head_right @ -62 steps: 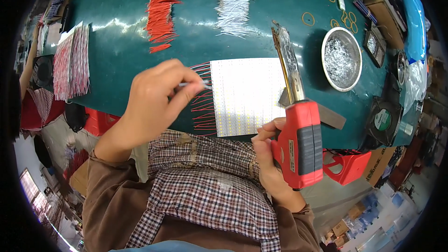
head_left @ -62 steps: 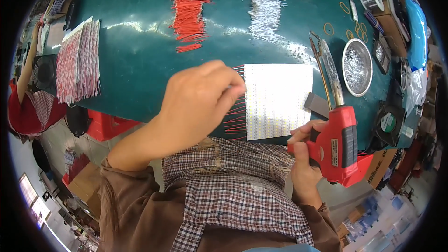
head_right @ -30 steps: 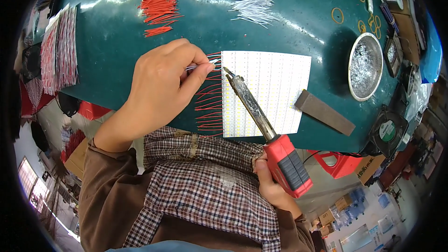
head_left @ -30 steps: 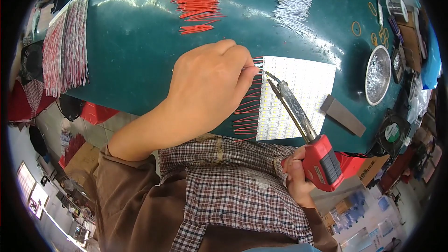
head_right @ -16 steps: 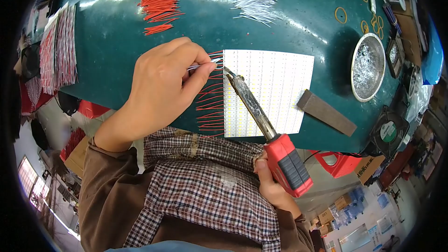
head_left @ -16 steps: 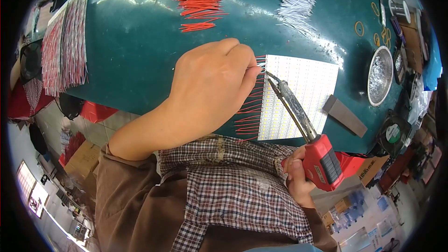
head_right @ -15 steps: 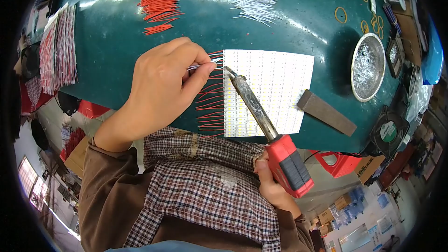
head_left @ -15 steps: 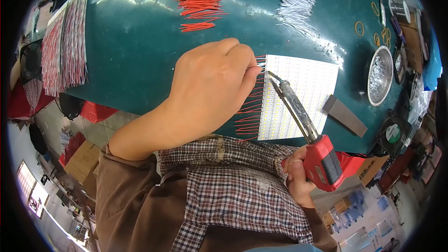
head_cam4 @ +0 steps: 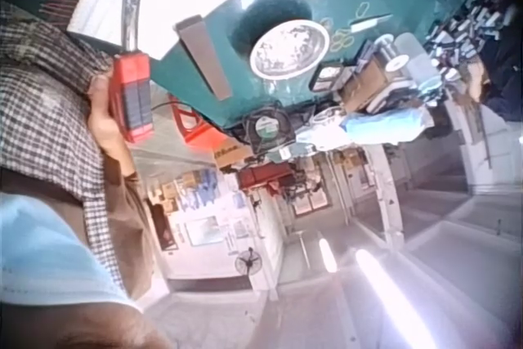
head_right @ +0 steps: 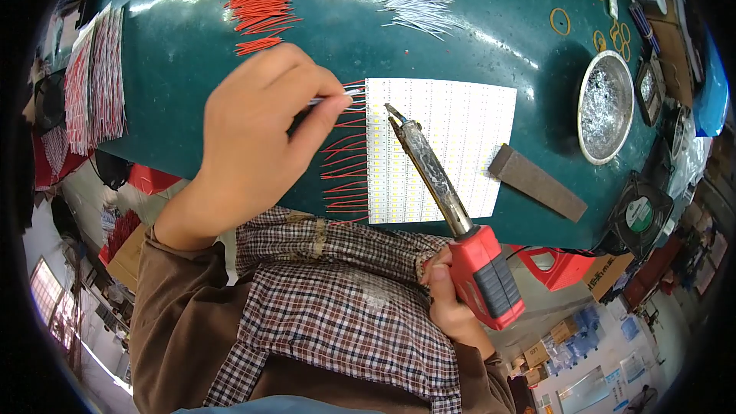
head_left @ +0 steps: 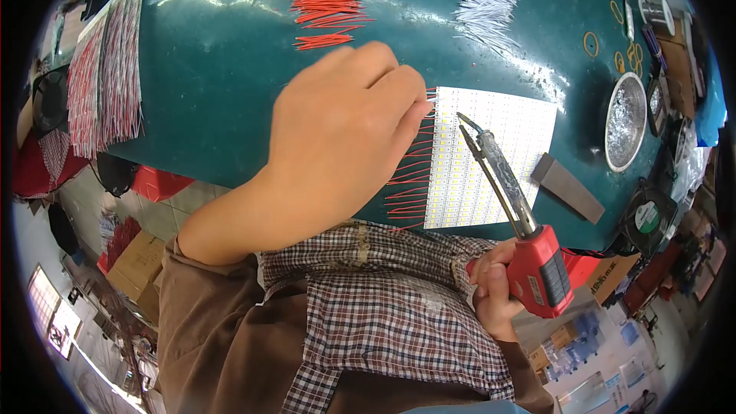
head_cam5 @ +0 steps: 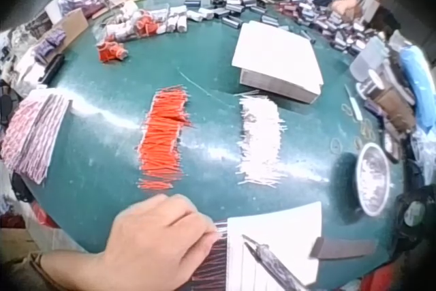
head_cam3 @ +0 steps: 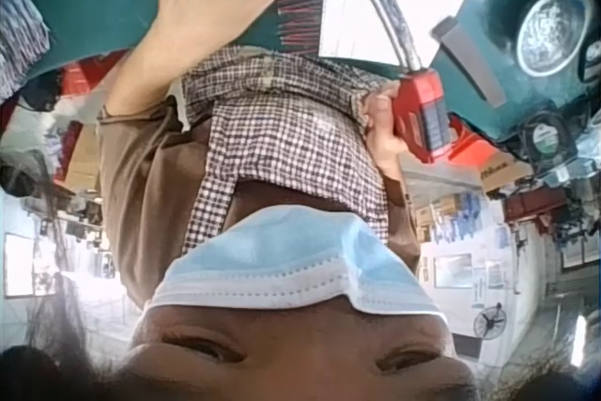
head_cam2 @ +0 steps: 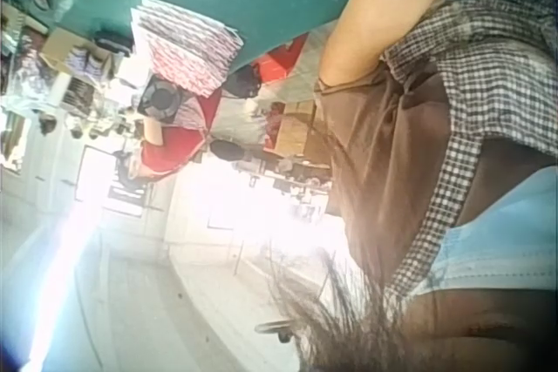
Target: The person places wires onto the edge of a circuit board and solders them to the board using a soldering iron.
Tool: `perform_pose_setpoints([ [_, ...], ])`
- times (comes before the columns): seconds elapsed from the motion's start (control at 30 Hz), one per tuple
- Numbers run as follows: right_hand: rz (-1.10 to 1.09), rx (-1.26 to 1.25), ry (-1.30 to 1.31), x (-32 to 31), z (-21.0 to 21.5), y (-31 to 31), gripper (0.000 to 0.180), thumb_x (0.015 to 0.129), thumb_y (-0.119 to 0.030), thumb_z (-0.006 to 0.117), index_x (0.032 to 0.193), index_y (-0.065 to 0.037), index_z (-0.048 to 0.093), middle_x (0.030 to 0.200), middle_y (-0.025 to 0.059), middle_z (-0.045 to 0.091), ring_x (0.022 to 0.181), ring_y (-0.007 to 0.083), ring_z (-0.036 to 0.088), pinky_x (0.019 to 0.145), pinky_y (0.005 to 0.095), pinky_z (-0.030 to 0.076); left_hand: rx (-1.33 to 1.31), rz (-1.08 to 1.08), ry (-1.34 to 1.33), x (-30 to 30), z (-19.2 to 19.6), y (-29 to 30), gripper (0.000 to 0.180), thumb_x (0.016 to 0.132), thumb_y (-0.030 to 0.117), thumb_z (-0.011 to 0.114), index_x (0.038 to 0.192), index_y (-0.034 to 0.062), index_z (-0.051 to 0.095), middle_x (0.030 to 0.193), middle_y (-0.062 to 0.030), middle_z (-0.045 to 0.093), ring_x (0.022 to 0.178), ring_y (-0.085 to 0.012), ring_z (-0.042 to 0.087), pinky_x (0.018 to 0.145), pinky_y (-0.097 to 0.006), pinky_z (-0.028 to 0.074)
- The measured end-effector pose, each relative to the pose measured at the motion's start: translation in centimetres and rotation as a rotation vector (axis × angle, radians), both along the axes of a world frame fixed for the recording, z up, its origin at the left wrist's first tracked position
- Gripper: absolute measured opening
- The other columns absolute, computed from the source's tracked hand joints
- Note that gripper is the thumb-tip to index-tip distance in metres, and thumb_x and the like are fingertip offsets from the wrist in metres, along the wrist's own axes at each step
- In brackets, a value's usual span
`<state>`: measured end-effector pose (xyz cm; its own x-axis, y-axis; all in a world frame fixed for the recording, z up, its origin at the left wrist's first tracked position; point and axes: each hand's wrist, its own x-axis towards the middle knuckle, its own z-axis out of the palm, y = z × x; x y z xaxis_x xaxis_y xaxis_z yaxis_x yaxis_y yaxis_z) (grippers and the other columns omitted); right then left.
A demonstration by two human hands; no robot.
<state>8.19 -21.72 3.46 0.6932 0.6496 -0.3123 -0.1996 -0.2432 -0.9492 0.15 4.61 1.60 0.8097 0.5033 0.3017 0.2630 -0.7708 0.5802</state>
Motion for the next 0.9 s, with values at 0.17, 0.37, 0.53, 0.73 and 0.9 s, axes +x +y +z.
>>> perform_pose_setpoints([
  [0.17, 0.002, 0.019, -0.003, 0.0, 0.1, -0.1, 0.013, 0.089, -0.009, 0.058, 0.089, 0.001, 0.049, 0.076, 0.0082, 0.049, 0.043, 0.0080, 0.040, 0.043, 0.0249, 0.039, -0.108, 0.027, 0.031, -0.4, 1.2, -0.3, 0.010, 0.076, 0.008, 0.077, 0.079, 0.0063, 0.067, 0.070, -0.0031, 0.059, 0.054, -0.0159, 0.052, 0.049, -0.030, 0.040],
  [0.37, 0.052, 0.021, -0.001, 0.1, -0.2, -0.7, 0.012, 0.090, -0.008, 0.058, 0.092, 0.001, 0.049, 0.079, 0.0086, 0.049, 0.044, 0.0079, 0.039, 0.044, 0.0250, 0.039, -0.213, 0.019, 0.085, -0.5, 0.5, -0.7, 0.012, 0.074, 0.009, 0.078, 0.076, 0.0062, 0.067, 0.068, -0.0025, 0.059, 0.053, -0.0155, 0.051, 0.050, -0.029, 0.039],
  [0.53, 0.077, 0.012, -0.009, 0.2, -0.1, -1.2, 0.013, 0.090, -0.007, 0.056, 0.096, 0.001, 0.049, 0.082, 0.0089, 0.049, 0.045, 0.0079, 0.040, 0.044, 0.0255, 0.040, -0.189, -0.004, 0.115, -0.2, 0.6, -0.5, 0.012, 0.075, 0.009, 0.078, 0.075, 0.0056, 0.066, 0.070, -0.0021, 0.059, 0.055, -0.0157, 0.052, 0.050, -0.029, 0.040],
  [0.73, 0.092, -0.058, 0.001, 0.0, -0.3, -1.8, 0.020, 0.092, -0.012, 0.059, 0.101, 0.002, 0.048, 0.071, 0.0048, 0.048, 0.045, 0.0081, 0.039, 0.045, 0.0256, 0.040, -0.167, -0.001, 0.118, -0.2, 0.2, -0.8, 0.011, 0.076, 0.006, 0.075, 0.076, 0.0056, 0.064, 0.073, -0.0025, 0.060, 0.058, -0.0173, 0.055, 0.051, -0.029, 0.043],
  [0.9, 0.064, -0.139, -0.003, -0.3, -0.1, -1.7, 0.026, 0.093, -0.017, 0.061, 0.105, 0.002, 0.049, 0.060, 0.0002, 0.044, 0.045, 0.0080, 0.038, 0.047, 0.0256, 0.040, -0.174, -0.020, 0.123, -0.2, 0.0, -0.7, 0.012, 0.075, 0.006, 0.076, 0.076, 0.0061, 0.063, 0.071, -0.0028, 0.059, 0.059, -0.0178, 0.056, 0.052, -0.030, 0.044],
])
